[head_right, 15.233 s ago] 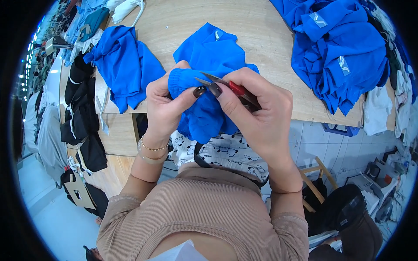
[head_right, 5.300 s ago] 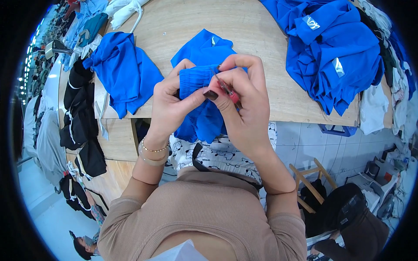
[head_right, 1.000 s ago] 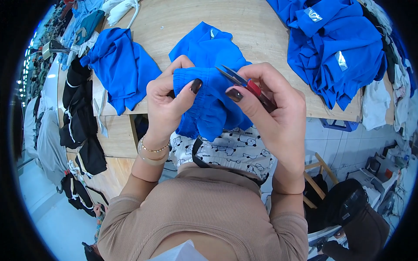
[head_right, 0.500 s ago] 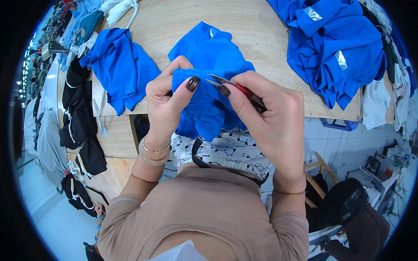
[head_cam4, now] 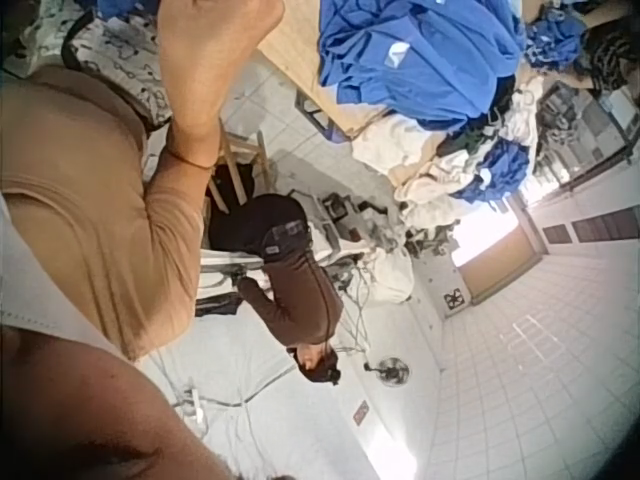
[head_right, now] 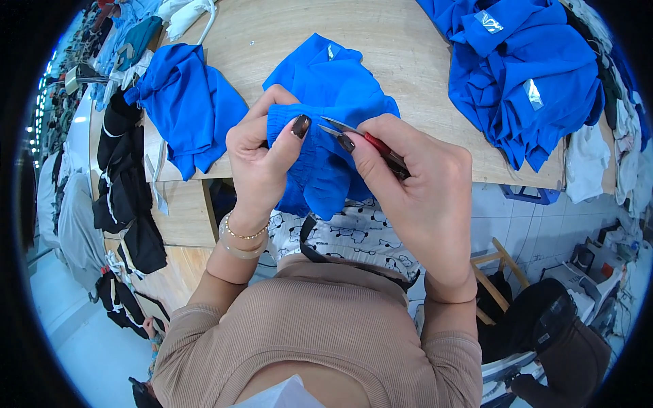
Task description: The recorder uses a pair of snips to trim loose threads from blue athletic shorts at a factory workbench.
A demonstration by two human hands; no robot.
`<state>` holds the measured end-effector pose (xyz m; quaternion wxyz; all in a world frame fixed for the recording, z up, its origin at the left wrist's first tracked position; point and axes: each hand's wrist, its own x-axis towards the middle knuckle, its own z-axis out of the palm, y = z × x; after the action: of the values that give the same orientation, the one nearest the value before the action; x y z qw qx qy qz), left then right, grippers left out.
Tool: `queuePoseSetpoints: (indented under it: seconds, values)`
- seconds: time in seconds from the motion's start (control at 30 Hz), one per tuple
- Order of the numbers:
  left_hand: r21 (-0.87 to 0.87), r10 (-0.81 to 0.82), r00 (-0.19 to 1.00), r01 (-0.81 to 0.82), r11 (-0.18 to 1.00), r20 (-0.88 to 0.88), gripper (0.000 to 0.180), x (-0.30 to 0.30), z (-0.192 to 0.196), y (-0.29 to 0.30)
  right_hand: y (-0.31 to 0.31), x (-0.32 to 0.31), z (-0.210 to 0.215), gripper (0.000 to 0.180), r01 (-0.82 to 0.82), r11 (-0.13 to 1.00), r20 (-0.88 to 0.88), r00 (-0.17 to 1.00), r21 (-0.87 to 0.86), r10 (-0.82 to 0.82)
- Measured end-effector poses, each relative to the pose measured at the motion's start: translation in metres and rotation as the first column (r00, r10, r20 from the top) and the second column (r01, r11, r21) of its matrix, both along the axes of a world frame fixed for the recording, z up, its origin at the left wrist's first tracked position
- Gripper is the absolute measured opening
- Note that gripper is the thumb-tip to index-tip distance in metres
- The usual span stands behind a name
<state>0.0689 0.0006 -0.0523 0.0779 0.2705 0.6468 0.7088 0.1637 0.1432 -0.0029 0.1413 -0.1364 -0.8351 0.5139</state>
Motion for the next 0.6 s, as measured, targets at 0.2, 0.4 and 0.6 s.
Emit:
queuePoseSetpoints:
  seconds: [0.2,0.4,0.6]
  values:
    - [-0.022,0.007,1.0,-0.006,1.0,0.007,0.008,0.0004,0.001,-0.0009,-0.0007,0.0,0.0003,0.008,0.008,1.0,0.011,1.0,0.01,-0.008]
    - [-0.005,0.004,1.0,-0.004,1.0,-0.013,0.009,-0.0007,-0.0009,-0.0005,-0.003,0.0,0.0032,0.009,0.024,1.0,0.041,0.999,0.0,-0.024]
    - [-0.014,0.012,1.0,-0.012,1.0,0.008,0.01,-0.0004,-0.0004,-0.0011,-0.0045,-0.001,0.0042,0.009,0.025,0.999,0.039,0.999,-0.023,-0.024]
